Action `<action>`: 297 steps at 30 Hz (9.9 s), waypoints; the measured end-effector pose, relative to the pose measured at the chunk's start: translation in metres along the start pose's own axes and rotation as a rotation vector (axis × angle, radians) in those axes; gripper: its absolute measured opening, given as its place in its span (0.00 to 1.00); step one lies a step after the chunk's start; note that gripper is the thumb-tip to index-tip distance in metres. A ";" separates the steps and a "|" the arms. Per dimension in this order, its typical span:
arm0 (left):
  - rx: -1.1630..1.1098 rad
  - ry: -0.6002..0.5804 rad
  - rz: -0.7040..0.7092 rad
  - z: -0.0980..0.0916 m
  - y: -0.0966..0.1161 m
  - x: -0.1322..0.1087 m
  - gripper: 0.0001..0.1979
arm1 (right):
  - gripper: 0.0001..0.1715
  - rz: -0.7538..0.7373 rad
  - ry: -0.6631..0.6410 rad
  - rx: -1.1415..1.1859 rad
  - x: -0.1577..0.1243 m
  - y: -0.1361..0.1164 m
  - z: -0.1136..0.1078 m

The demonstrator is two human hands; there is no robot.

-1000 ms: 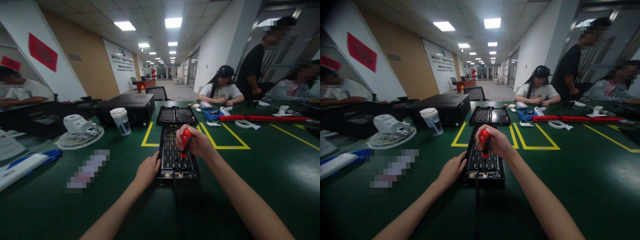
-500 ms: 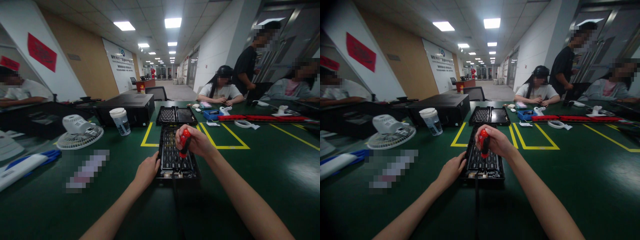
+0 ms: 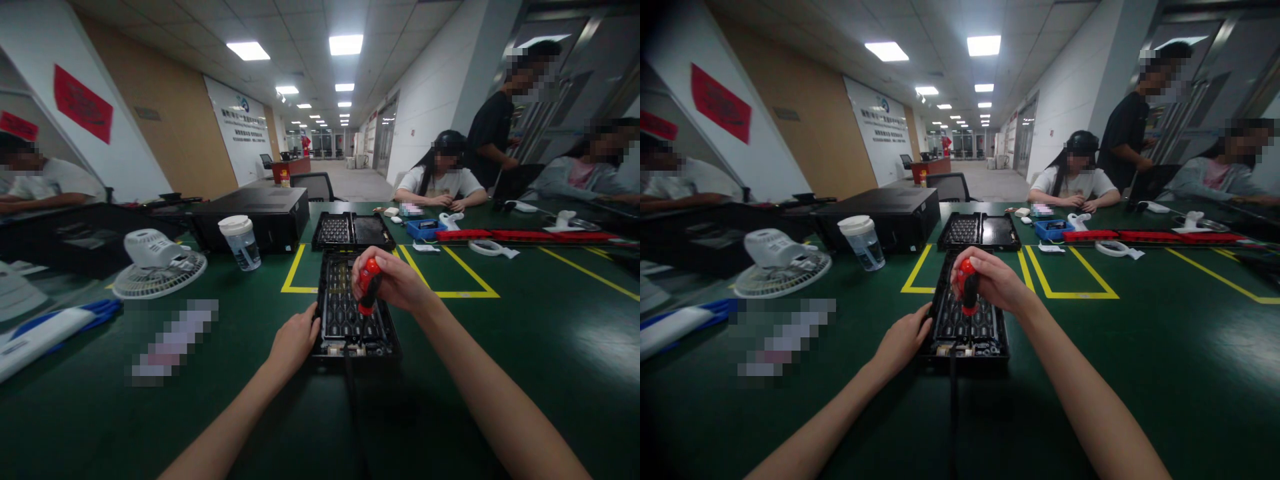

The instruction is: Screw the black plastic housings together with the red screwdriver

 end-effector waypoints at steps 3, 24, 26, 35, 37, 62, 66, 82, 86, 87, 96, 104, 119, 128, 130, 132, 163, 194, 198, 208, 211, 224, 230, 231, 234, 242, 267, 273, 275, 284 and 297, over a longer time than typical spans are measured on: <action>-0.011 0.010 0.017 0.001 -0.001 0.000 0.22 | 0.12 0.011 -0.007 -0.003 -0.001 -0.001 0.000; 0.008 0.019 0.014 0.002 -0.001 0.000 0.22 | 0.08 -0.011 -0.034 -0.020 -0.002 -0.003 -0.002; 0.005 0.022 0.020 0.002 -0.001 0.000 0.22 | 0.08 -0.015 -0.027 -0.024 -0.002 -0.003 -0.002; 0.004 0.003 0.005 0.001 0.000 0.000 0.22 | 0.07 0.008 0.028 -0.036 -0.003 -0.007 -0.002; 0.000 0.010 0.012 0.002 -0.001 0.000 0.22 | 0.08 0.011 0.047 -0.044 -0.004 -0.007 -0.002; -0.002 -0.008 -0.004 0.002 0.000 0.001 0.22 | 0.09 -0.078 0.063 -0.242 -0.002 -0.012 0.001; -0.007 0.003 0.006 0.000 0.001 0.000 0.22 | 0.10 -0.097 0.083 -0.292 -0.001 -0.013 0.002; -0.004 0.005 -0.001 0.003 0.000 0.001 0.22 | 0.14 -0.165 0.205 -0.624 0.000 -0.020 0.005; -0.009 -0.002 -0.007 0.001 0.001 0.001 0.22 | 0.15 -0.180 0.245 -0.724 0.000 -0.022 0.008; -0.013 -0.006 -0.009 0.000 0.001 0.001 0.22 | 0.15 -0.184 0.256 -0.755 -0.001 -0.022 0.009; -0.025 -0.018 -0.020 0.000 0.003 0.001 0.22 | 0.15 -0.229 0.359 -0.942 -0.002 -0.023 0.014; -0.033 -0.006 -0.007 0.001 0.002 0.001 0.22 | 0.16 -0.225 0.447 -1.077 -0.004 -0.020 0.013; -0.019 0.000 -0.010 0.002 0.002 0.001 0.22 | 0.18 -0.353 0.580 -1.376 -0.003 -0.022 0.022; -0.012 0.011 -0.006 0.003 0.001 0.001 0.22 | 0.17 -0.399 0.654 -1.462 -0.004 -0.019 0.028; -0.014 0.012 0.001 0.002 0.001 0.001 0.21 | 0.17 -0.410 0.672 -1.485 -0.005 -0.019 0.029; -0.016 0.008 0.001 0.002 0.002 0.001 0.21 | 0.18 -0.416 0.685 -1.505 -0.005 -0.019 0.030; -0.033 0.014 -0.002 0.004 0.000 0.002 0.23 | 0.15 -0.377 0.854 -1.787 -0.006 -0.005 0.039; -0.026 -0.005 -0.002 0.002 0.000 0.001 0.23 | 0.10 -0.166 0.518 -0.569 0.006 0.002 0.019; -0.018 0.003 0.003 0.003 0.000 0.001 0.22 | 0.08 -0.090 0.292 -0.173 0.007 0.001 0.014; 0.000 -0.015 -0.015 -0.002 0.004 0.000 0.22 | 0.10 -0.139 0.174 -0.012 0.003 0.006 0.002; 0.007 -0.014 -0.010 -0.003 0.004 0.000 0.22 | 0.11 -0.130 0.132 0.020 0.003 0.007 0.002; -0.002 -0.009 -0.003 -0.001 0.002 0.000 0.22 | 0.14 -0.018 0.100 0.115 0.005 0.003 0.014; 0.007 -0.024 -0.018 -0.002 0.003 0.000 0.22 | 0.12 0.016 0.077 0.083 0.004 0.003 0.014; 0.009 -0.026 -0.022 -0.003 0.003 0.000 0.22 | 0.12 0.024 0.069 0.084 0.004 0.003 0.014; 0.007 -0.025 -0.026 -0.003 0.003 0.000 0.22 | 0.11 0.042 0.050 0.083 0.003 0.003 0.012; -0.010 -0.007 0.000 -0.001 0.001 -0.001 0.22 | 0.10 0.017 0.006 0.076 0.002 0.002 0.006; -0.020 0.018 0.018 0.002 -0.001 0.000 0.23 | 0.09 0.012 -0.090 0.101 -0.001 -0.002 -0.004; -0.014 0.017 0.011 0.003 -0.001 0.001 0.22 | 0.07 0.009 -0.088 0.088 -0.004 -0.005 -0.002; -0.009 0.014 0.011 0.003 -0.001 0.001 0.22 | 0.06 0.009 -0.084 0.083 -0.004 -0.007 -0.001; -0.014 0.010 0.000 0.003 -0.001 0.001 0.23 | 0.05 0.014 -0.074 0.050 -0.004 -0.011 0.000; -0.030 -0.016 -0.008 -0.001 0.002 0.001 0.23 | 0.03 0.038 -0.064 -0.006 -0.007 -0.016 0.002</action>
Point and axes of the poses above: each hand's wrist, its own x-axis towards the middle knuckle, its own z-axis out of the palm, y = z × x, the point moved 1 cm from there along x, towards the middle knuckle, and after that the axes turned 2 degrees about x, right-handed, at the moved point
